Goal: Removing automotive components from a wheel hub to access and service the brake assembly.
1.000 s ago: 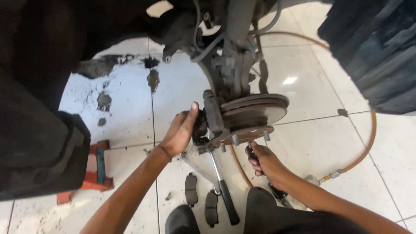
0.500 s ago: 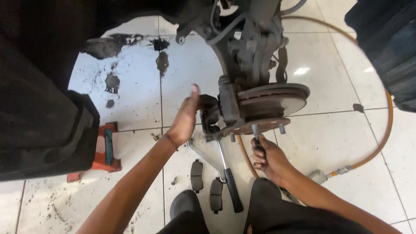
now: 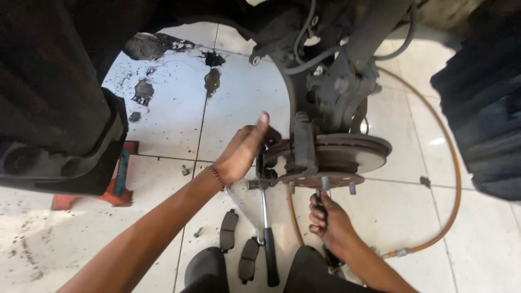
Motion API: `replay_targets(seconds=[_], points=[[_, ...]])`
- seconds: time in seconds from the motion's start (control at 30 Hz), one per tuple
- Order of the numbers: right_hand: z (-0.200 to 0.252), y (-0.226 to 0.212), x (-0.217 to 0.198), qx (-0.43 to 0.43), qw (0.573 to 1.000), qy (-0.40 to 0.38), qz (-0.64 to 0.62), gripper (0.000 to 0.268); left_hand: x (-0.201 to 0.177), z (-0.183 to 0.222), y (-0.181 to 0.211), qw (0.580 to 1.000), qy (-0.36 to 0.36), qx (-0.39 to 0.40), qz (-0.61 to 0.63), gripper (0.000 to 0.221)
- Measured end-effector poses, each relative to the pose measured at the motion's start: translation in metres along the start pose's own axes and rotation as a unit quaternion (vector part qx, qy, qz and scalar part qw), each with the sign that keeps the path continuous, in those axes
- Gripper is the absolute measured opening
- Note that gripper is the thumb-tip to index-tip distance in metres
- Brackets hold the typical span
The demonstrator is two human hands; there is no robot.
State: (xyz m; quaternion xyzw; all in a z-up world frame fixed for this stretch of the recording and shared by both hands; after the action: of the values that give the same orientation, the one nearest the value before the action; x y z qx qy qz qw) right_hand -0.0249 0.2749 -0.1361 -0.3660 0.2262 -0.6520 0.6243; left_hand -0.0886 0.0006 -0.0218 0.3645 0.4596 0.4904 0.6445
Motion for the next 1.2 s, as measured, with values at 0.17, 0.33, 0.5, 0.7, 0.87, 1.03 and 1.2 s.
replay_targets(seconds=[0.17, 0.33, 0.5, 0.7, 0.87, 1.03, 1.2], points=[[-0.004, 0.009, -0.004, 0.005, 1.0, -0.021, -0.018, 0.041, 0.004, -0.009, -0.023, 1.0, 0.008, 0.0, 0.022, 0.1], [-0.011, 0.009, -0.005, 0.003, 0.999, -0.046, -0.026, 0.04, 0.003, -0.016, -0.029, 0.998, 0.026, -0.043, -0.025, 0.101], [-0.017, 0.008, -0.003, -0.012, 0.999, -0.043, -0.02, 0.039, -0.008, -0.008, -0.022, 0.998, 0.01, -0.027, -0.051, 0.093], [-0.015, 0.005, -0.004, -0.013, 1.0, 0.004, 0.025, 0.041, -0.002, -0.016, -0.023, 0.998, -0.002, -0.015, -0.057, 0.095], [-0.006, -0.001, -0.001, -0.03, 0.998, 0.011, 0.053, 0.044, 0.009, -0.011, -0.016, 0.998, -0.012, 0.024, -0.057, 0.098], [-0.007, 0.002, -0.004, -0.023, 0.997, 0.038, 0.056, 0.043, 0.003, -0.008, -0.002, 0.996, -0.031, 0.014, 0.083, 0.113], [-0.01, -0.001, -0.007, -0.038, 0.996, 0.028, 0.074, 0.044, 0.012, -0.014, -0.015, 0.998, -0.037, -0.029, 0.032, 0.117]])
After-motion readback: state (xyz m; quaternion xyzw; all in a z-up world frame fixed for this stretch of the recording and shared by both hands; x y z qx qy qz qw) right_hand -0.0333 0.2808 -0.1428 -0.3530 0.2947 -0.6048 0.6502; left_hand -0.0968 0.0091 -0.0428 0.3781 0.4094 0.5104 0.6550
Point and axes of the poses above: each hand's wrist, its own z-axis away from the middle knuckle, its own x-axis out of the palm, y = z × x, the point moved 10 cm from there along -z, towards the middle knuckle, and after that the axes turned 8 degrees about -x, right-handed, at the moved point
